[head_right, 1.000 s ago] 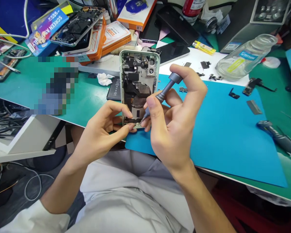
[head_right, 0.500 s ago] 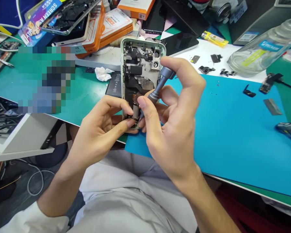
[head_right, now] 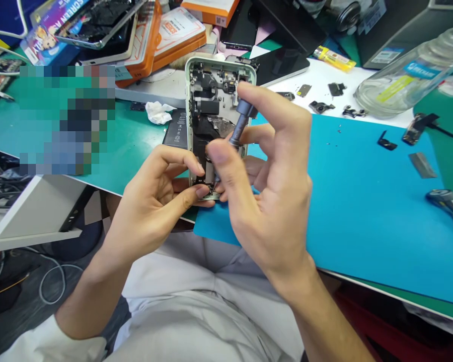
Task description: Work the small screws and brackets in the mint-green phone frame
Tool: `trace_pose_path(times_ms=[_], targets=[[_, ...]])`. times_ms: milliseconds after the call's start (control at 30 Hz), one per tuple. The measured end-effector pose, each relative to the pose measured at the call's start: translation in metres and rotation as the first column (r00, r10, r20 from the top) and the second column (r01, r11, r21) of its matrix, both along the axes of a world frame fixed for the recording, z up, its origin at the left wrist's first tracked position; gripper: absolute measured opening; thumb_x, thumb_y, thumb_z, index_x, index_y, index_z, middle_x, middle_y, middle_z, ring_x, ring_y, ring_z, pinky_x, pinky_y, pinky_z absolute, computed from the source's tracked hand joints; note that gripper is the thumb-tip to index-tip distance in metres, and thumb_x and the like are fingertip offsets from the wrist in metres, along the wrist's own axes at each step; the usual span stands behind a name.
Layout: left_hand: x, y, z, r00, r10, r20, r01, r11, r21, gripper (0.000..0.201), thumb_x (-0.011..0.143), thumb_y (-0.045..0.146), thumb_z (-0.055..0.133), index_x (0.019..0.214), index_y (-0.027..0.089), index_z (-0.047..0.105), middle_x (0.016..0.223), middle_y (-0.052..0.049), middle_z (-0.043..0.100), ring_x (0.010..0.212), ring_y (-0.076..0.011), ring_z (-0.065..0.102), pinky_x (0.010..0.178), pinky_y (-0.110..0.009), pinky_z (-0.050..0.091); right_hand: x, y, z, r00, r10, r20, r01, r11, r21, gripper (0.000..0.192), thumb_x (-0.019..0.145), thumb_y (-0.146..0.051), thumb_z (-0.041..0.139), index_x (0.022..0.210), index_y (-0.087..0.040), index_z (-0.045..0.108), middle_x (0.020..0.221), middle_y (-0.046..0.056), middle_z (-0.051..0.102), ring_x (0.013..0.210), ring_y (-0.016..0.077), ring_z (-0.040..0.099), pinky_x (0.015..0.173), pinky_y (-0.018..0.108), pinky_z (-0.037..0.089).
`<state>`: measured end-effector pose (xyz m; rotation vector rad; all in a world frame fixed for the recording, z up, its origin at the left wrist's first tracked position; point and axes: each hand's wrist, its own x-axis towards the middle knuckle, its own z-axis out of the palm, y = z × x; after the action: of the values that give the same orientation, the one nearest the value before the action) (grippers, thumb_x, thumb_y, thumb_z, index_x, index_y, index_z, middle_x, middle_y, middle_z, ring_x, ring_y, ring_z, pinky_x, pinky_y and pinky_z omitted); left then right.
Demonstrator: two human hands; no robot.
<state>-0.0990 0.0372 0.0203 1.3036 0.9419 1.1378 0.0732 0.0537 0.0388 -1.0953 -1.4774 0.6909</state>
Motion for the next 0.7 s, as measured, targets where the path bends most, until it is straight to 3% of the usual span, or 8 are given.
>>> trace_pose_path(times_ms=[67, 167, 267, 367, 533, 633, 700], targets=[[-0.001, 0.000, 0.000, 1.000, -0.001, -0.021, 0.001, 1.000, -0.003, 0.018, 0.108, 0.015, 0.071, 0.119, 0.027, 0.063, 0.120, -0.001, 0.072, 0.098, -0.0153, 0.080, 0.086, -0.027, 0.075, 0.002, 0.003, 0.002, 1.000, -0.028, -0.008, 0.028, 0.999, -0.017, 0.027, 0.112, -0.036, 0.070, 0.140, -0.039, 0.070, 0.123, 0.001, 0.074, 0.083, 0.0126, 0.073, 0.060, 0.025, 0.064], [-0.004, 0.001, -0.001, 0.999, -0.020, -0.047, 0.021, 1.000, 0.021, 0.020, 0.108, 0.014, 0.070, 0.120, 0.028, 0.062, 0.123, 0.000, 0.071, 0.092, -0.0114, 0.077, 0.086, -0.024, 0.074, 0.004, 0.011, 0.006, 0.995, -0.056, 0.078, 0.059, 0.998, -0.030, 0.025, 0.108, -0.031, 0.075, 0.132, -0.032, 0.067, 0.096, -0.002, 0.067, 0.063, 0.0098, 0.063, 0.053, 0.024, 0.056], [-0.005, 0.002, -0.001, 0.997, -0.047, -0.061, 0.050, 0.997, 0.057, 0.026, 0.108, 0.007, 0.066, 0.119, 0.029, 0.061, 0.123, 0.003, 0.069, 0.089, -0.0068, 0.074, 0.087, -0.019, 0.071, 0.003, 0.018, 0.010, 0.987, -0.018, 0.158, 0.029, 0.997, -0.071, 0.025, 0.108, -0.033, 0.075, 0.130, -0.030, 0.065, 0.095, -0.002, 0.065, 0.061, 0.0094, 0.061, 0.053, 0.024, 0.052], [-0.006, 0.002, -0.001, 0.996, -0.068, -0.051, 0.071, 0.995, 0.068, 0.031, 0.107, 0.002, 0.063, 0.119, 0.030, 0.060, 0.123, 0.004, 0.068, 0.091, -0.0058, 0.075, 0.091, -0.019, 0.070, 0.002, 0.022, 0.013, 0.991, 0.023, 0.133, -0.011, 0.995, -0.094, 0.020, 0.111, -0.030, 0.069, 0.131, -0.029, 0.066, 0.104, 0.000, 0.068, 0.069, 0.0114, 0.066, 0.062, 0.026, 0.057], [-0.006, 0.002, -0.003, 0.997, -0.046, -0.066, 0.051, 0.995, 0.082, 0.034, 0.105, 0.000, 0.067, 0.121, 0.030, 0.062, 0.118, 0.003, 0.066, 0.090, -0.0059, 0.075, 0.089, -0.018, 0.070, -0.001, 0.030, 0.017, 0.991, 0.027, 0.132, -0.022, 0.999, -0.040, 0.028, 0.098, -0.024, 0.086, 0.112, -0.028, 0.062, 0.111, 0.000, 0.070, 0.091, 0.0165, 0.070, 0.084, 0.032, 0.063], [-0.007, 0.002, -0.004, 0.997, -0.053, -0.058, 0.057, 0.996, 0.068, 0.032, 0.105, 0.003, 0.069, 0.120, 0.030, 0.062, 0.116, 0.003, 0.067, 0.093, -0.0082, 0.077, 0.089, -0.021, 0.071, -0.003, 0.032, 0.016, 0.991, 0.065, 0.119, -0.061, 0.997, -0.043, 0.015, 0.107, -0.021, 0.070, 0.115, -0.029, 0.060, 0.115, 0.000, 0.071, 0.102, 0.0183, 0.072, 0.092, 0.034, 0.063], [-0.007, 0.002, -0.004, 0.997, -0.049, -0.062, 0.053, 0.996, 0.065, 0.032, 0.105, 0.003, 0.070, 0.120, 0.030, 0.062, 0.114, 0.004, 0.067, 0.094, -0.0083, 0.077, 0.089, -0.021, 0.071, -0.004, 0.032, 0.016, 0.993, 0.046, 0.113, -0.041, 0.998, -0.042, 0.019, 0.105, -0.023, 0.075, 0.116, -0.029, 0.060, 0.107, 0.000, 0.070, 0.097, 0.0186, 0.070, 0.089, 0.034, 0.063]])
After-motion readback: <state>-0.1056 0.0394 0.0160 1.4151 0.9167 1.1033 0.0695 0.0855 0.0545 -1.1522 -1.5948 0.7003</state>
